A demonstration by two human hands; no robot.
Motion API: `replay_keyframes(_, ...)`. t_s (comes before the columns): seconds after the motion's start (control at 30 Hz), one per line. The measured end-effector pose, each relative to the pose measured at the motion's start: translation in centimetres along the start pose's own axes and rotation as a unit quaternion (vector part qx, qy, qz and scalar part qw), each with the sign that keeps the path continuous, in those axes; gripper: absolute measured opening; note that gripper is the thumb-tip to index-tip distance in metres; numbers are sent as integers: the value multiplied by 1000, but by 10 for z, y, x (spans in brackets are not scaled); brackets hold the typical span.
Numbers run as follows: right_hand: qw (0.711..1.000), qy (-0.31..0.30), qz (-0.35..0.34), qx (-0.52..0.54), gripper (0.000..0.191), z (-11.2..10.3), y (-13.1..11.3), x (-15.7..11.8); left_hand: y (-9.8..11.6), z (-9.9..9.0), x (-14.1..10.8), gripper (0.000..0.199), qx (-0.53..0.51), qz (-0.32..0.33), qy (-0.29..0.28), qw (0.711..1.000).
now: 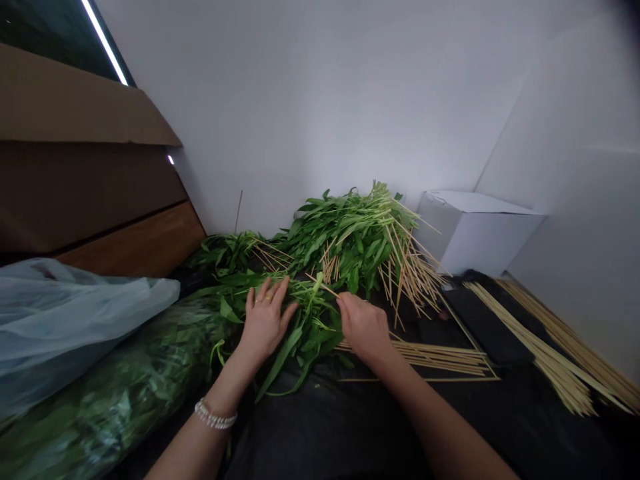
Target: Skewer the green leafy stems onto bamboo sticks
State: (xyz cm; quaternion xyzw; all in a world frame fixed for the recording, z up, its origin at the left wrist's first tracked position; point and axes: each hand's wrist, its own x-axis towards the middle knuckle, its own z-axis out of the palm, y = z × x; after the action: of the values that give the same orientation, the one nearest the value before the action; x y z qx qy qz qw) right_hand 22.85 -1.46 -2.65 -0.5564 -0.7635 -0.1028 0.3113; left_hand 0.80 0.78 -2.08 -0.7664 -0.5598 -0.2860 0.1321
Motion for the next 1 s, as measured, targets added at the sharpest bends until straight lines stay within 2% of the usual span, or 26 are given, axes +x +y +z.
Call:
replay_keyframes(0.07, 1000, 2, 6, 4, 29, -1, 1, 1, 2, 0, -1, 44, 26, -13, -95, 995)
replay_keyframes(0.13, 1000, 8, 12, 5, 28, -2, 1, 2, 4, -4, -2, 50, 39, -33, -181, 982)
replay_keyframes(0.2, 1000, 14, 18, 6, 28, -2, 2, 2, 4, -9, -3, 51, 32, -41, -238, 970)
replay_keyframes(0.27, 1000, 15, 21, 10, 28, -3, 3, 3, 1, -14, -3, 42, -14, -28, -265, 964)
replay_keyframes(0.33, 1000, 12, 22, 16, 29, -3, 4, 3, -3, -18, -2, 33, -81, -7, -255, 964)
replay_keyframes(0.37, 1000, 11, 22, 18, 29, -3, 4, 3, -5, -20, -1, 30, -108, 0, -227, 968)
replay_keyframes(0.4, 1000, 10, 22, 19, 29, -3, 4, 3, -7, -22, 0, 30, -125, -2, -179, 976)
replay_keyframes(0.47, 1000, 9, 23, 19, 29, -3, 4, 3, -9, -24, 2, 33, -142, -35, -46, 988)
replay_keyframes(0.53, 999, 9, 25, 19, 29, -3, 3, 3, -10, -25, 4, 33, -149, -85, 77, 982)
replay_keyframes(0.6, 999, 11, 24, 20, 29, -3, 3, 3, -9, -22, 4, 29, -161, -94, 127, 974)
replay_keyframes(0.67, 999, 13, 22, 20, 29, -3, 3, 2, -5, -17, 2, 24, -168, -52, 108, 978)
replay_keyframes(0.8, 999, 17, 21, 24, 30, -3, 2, 2, 1, -2, -2, 24, -155, 59, 9, 986)
replay_keyframes(0.87, 999, 18, 22, 27, 30, -4, 2, 2, -1, 5, -3, 31, -128, 65, -9, 990)
replay_keyframes(1.0, 999, 18, 22, 27, 30, -4, 2, 2, -12, 12, -5, 43, -65, 10, -28, 997)
